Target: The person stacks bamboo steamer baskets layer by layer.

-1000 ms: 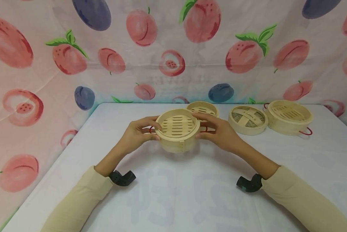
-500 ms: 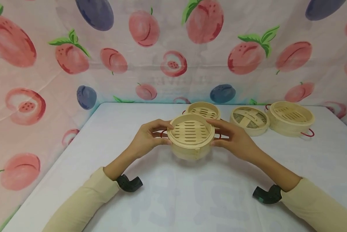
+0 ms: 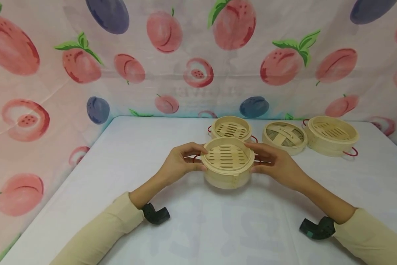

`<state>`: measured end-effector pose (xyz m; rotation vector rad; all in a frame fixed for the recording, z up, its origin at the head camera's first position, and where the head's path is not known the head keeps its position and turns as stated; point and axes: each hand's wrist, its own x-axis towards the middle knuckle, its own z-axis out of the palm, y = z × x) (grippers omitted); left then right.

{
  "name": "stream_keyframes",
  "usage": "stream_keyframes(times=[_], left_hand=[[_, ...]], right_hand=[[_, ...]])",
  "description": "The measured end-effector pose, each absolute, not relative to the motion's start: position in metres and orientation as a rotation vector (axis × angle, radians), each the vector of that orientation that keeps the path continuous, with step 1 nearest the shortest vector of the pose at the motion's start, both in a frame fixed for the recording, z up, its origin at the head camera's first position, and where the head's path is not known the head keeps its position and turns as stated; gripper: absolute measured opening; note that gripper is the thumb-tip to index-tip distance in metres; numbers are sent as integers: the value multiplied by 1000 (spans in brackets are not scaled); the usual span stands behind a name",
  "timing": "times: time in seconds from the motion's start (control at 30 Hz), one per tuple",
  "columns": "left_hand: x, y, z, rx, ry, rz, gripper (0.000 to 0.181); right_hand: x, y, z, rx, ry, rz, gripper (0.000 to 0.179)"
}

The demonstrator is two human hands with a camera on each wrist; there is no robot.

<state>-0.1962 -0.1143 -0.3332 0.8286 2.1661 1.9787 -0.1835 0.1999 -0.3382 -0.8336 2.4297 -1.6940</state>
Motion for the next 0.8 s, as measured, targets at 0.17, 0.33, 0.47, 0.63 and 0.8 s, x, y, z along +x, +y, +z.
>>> stream_keyframes(times=[0.17,0.33,0.47,0.63,0.8], left_hand=[[-195,-110,-336,827,2138,1977,38],[-194,-106,-340,815,2113,1971,37],[-194,-102,-345,807,2094,1960,36],[-194,-99,-350,782,2090,1932,37],[-193,-99,-355,762,2091,1927,39]], right_hand=[[-182,205,-342,-794,2429,-1701,64],[-179,209,-347,-783,2426,-1711,64],[-177,214,-352,-779,2393,-1764,65],[-176,217,-360,-778,2366,-1796,65],[-177,219,-365,-766,2332,-1790,63]])
